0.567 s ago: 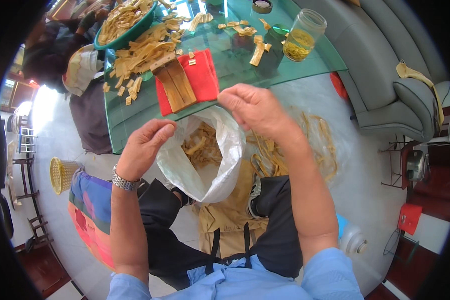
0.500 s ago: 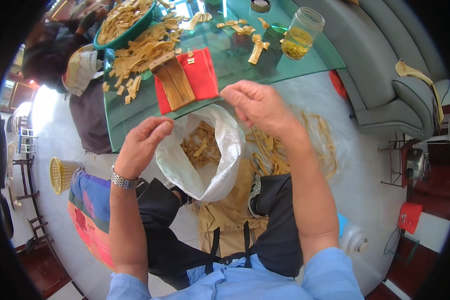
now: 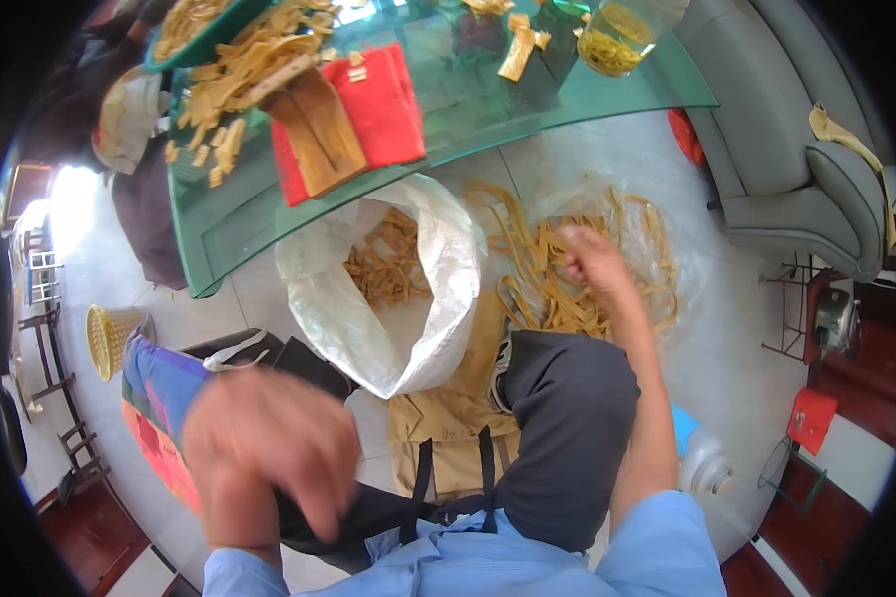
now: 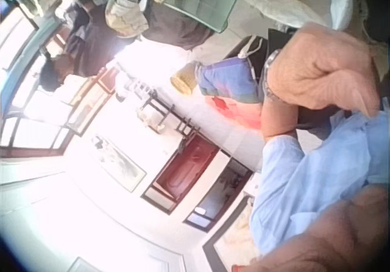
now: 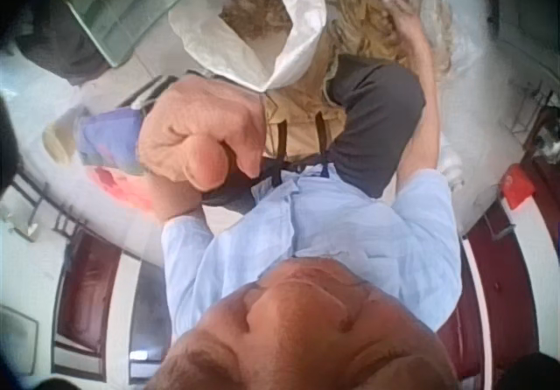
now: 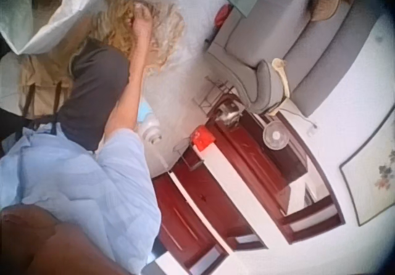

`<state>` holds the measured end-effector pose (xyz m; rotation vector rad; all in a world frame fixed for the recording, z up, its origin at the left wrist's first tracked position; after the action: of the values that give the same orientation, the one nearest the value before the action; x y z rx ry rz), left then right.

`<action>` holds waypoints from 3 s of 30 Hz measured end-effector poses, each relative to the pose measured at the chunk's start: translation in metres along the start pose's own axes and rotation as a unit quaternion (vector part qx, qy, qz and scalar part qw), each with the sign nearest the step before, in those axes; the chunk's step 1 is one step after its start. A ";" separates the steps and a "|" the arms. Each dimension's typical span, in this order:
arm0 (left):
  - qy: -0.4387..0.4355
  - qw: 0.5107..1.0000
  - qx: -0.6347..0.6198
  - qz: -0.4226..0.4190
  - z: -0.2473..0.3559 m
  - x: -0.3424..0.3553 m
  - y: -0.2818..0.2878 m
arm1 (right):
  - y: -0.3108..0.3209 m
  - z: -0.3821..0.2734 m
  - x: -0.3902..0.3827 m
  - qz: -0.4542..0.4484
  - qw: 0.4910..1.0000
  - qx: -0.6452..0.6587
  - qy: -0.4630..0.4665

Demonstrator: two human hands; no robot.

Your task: The person sits on the floor and repeatedly picks up dried yellow strips from a pile on the table, tears them into smaller pieces by hand, and places them into a white bag. Another person is visible in the background performing a similar task.

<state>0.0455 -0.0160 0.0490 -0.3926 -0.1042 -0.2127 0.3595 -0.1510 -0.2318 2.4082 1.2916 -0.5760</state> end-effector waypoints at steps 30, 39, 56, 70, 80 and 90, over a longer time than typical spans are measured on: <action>-0.068 0.955 -0.286 0.033 -0.041 0.091 -0.061 | 0.009 0.084 0.010 -0.007 0.922 -0.340 0.187; 0.127 0.987 0.044 0.092 -0.033 0.081 -0.029 | 0.068 -0.111 -0.060 0.012 0.922 0.309 0.233; 0.246 0.953 -0.020 0.178 -0.033 0.038 -0.029 | -0.020 -0.272 -0.168 -0.082 0.843 0.390 0.361; -0.062 0.835 -0.093 0.539 0.020 -0.166 0.129 | 0.134 -0.295 -0.196 0.185 0.854 0.230 0.429; 0.156 0.922 -0.043 0.350 -0.011 -0.075 0.069 | 0.108 -0.448 -0.321 0.351 0.620 -0.293 0.637; 0.128 0.961 -0.129 0.207 -0.017 -0.030 0.018 | 0.105 -0.301 -0.108 0.063 0.756 -0.635 0.143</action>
<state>0.0210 -0.0009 0.0224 -0.6333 0.2636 0.1397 0.4497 -0.1377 0.0923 1.3578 1.0232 0.6170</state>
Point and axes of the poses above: each hand's wrist, its own x-axis towards the middle knuckle, its own y-axis out of the back of the hand, z = x × y, the point moved 6 cm from there along x, towards the middle knuckle, and after that the axes turned 9 degrees about y, right-handed, at the moved point
